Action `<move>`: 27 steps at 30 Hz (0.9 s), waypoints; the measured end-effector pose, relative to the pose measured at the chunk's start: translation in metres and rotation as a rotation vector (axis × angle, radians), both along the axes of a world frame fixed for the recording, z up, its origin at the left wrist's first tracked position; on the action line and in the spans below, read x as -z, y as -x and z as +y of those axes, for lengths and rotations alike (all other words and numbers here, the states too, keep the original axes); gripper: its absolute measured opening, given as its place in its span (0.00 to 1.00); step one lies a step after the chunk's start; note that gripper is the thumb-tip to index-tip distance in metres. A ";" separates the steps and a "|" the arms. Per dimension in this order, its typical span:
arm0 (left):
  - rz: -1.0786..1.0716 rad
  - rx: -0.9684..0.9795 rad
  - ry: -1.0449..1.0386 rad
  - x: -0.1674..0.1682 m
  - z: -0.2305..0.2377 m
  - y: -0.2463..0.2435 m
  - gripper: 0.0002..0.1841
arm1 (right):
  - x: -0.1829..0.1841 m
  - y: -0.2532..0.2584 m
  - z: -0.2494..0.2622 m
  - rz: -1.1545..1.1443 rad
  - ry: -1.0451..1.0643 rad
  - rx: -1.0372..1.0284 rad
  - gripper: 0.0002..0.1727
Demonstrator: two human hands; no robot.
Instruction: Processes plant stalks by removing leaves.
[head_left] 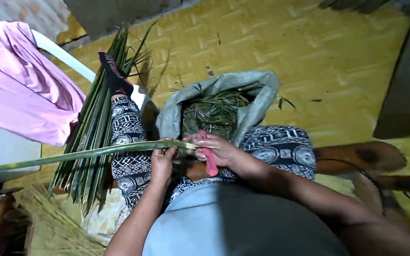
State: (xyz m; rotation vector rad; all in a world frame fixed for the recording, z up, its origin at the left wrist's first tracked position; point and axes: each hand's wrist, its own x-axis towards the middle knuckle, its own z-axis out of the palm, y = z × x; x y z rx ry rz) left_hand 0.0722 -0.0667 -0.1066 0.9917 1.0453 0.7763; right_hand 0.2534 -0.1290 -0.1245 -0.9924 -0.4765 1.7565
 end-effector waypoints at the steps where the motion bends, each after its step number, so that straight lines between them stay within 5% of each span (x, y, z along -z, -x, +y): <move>1: 0.026 0.014 0.011 0.003 -0.003 -0.001 0.14 | 0.001 -0.003 0.000 0.000 0.005 -0.025 0.14; 6: 0.485 0.525 -0.104 -0.004 -0.013 0.010 0.15 | 0.001 -0.018 0.000 -0.071 0.043 -0.108 0.13; 8: 0.678 0.635 -0.536 -0.006 -0.024 0.016 0.16 | 0.005 -0.024 0.001 -0.055 0.058 -0.116 0.13; 10: 0.771 0.530 -1.050 -0.002 -0.026 0.018 0.12 | 0.009 -0.028 0.001 -0.021 0.069 -0.115 0.12; 13: 0.864 0.457 -1.363 0.003 -0.005 0.011 0.17 | 0.012 -0.031 0.001 0.045 0.096 -0.096 0.12; 19: 0.935 0.760 -1.401 0.016 0.022 -0.014 0.15 | 0.019 -0.037 0.002 0.092 0.117 -0.098 0.11; 25: 1.144 0.957 -1.201 0.003 0.032 -0.054 0.18 | 0.031 -0.051 -0.002 -0.009 0.350 0.300 0.28; 27: 1.236 1.000 -1.097 -0.003 0.038 -0.069 0.23 | 0.038 -0.054 -0.004 -0.136 0.407 0.355 0.25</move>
